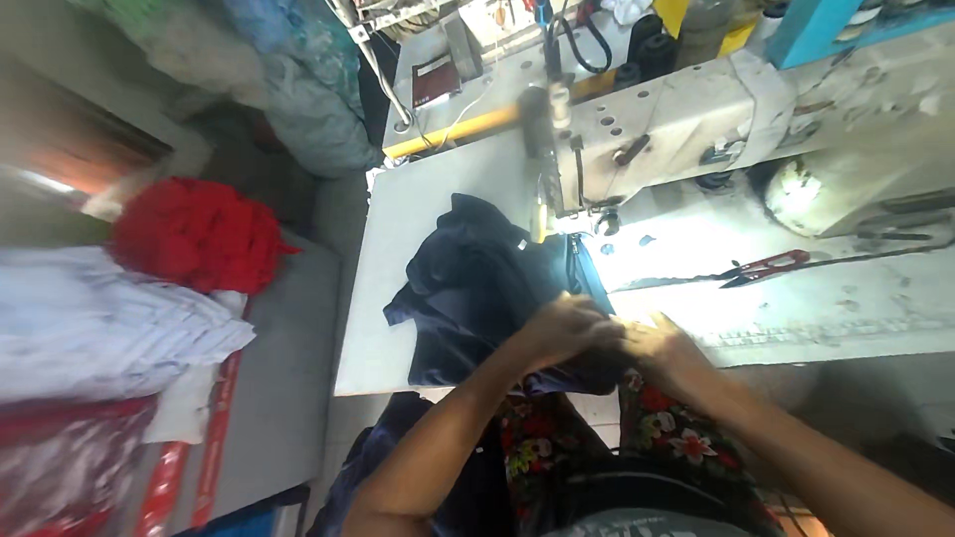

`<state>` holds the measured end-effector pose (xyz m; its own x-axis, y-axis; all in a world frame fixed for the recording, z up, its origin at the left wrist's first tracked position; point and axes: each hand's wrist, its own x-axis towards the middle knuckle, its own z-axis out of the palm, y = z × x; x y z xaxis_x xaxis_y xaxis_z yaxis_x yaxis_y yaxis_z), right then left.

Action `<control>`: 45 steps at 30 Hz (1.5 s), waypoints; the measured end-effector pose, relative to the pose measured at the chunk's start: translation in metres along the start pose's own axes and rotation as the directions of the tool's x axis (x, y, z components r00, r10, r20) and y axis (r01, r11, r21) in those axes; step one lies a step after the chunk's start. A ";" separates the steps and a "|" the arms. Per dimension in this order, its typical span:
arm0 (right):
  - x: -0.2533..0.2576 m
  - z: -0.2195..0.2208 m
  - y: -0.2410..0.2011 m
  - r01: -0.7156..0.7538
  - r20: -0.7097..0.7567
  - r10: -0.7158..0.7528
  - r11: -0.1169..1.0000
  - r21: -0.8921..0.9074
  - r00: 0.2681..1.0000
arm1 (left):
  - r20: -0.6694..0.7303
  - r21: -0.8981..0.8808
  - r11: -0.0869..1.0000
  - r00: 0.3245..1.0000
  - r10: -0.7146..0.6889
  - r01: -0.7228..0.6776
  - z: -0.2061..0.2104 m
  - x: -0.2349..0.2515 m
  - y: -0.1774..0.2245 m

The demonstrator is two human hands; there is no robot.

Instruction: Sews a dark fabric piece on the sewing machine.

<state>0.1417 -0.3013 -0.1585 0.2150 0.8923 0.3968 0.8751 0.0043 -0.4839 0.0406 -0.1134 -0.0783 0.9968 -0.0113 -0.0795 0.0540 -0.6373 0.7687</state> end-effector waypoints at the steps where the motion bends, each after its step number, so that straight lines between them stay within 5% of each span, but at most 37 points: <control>1: -0.005 0.000 -0.004 -0.031 0.004 0.031 1.000 -0.002 1.000 | -0.106 0.068 0.998 0.994 -0.007 0.015 0.005 0.007 -0.017; 4: -0.013 0.004 -0.007 -0.048 -0.019 0.048 0.998 -0.038 0.999 | -0.319 0.338 0.928 0.947 -0.044 0.157 0.019 0.015 -0.056; 7: -0.013 0.004 -0.009 -0.057 -0.033 0.055 0.996 -0.075 0.998 | -0.376 0.400 0.898 0.926 -0.022 0.184 0.020 0.006 -0.064; 18: -0.006 0.003 -0.013 -0.085 -0.074 0.077 0.991 -0.108 0.994 | -0.195 0.423 0.905 0.980 0.039 0.048 0.004 -0.019 -0.064; 26: -0.012 0.006 -0.015 -0.093 -0.075 0.082 0.985 -0.144 0.994 | -0.360 0.455 0.874 0.933 0.008 0.168 0.015 -0.014 -0.062; 45: 0.016 0.014 -0.003 -0.106 -0.090 0.089 0.973 -0.204 0.992 | -0.404 0.401 0.892 0.914 -0.031 0.207 -0.003 0.008 -0.087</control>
<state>0.1367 -0.2805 -0.1618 0.3300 0.8451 0.4207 0.9175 -0.1822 -0.3536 0.0435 -0.0563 -0.1439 0.9337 0.3204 0.1599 0.2310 -0.8802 0.4147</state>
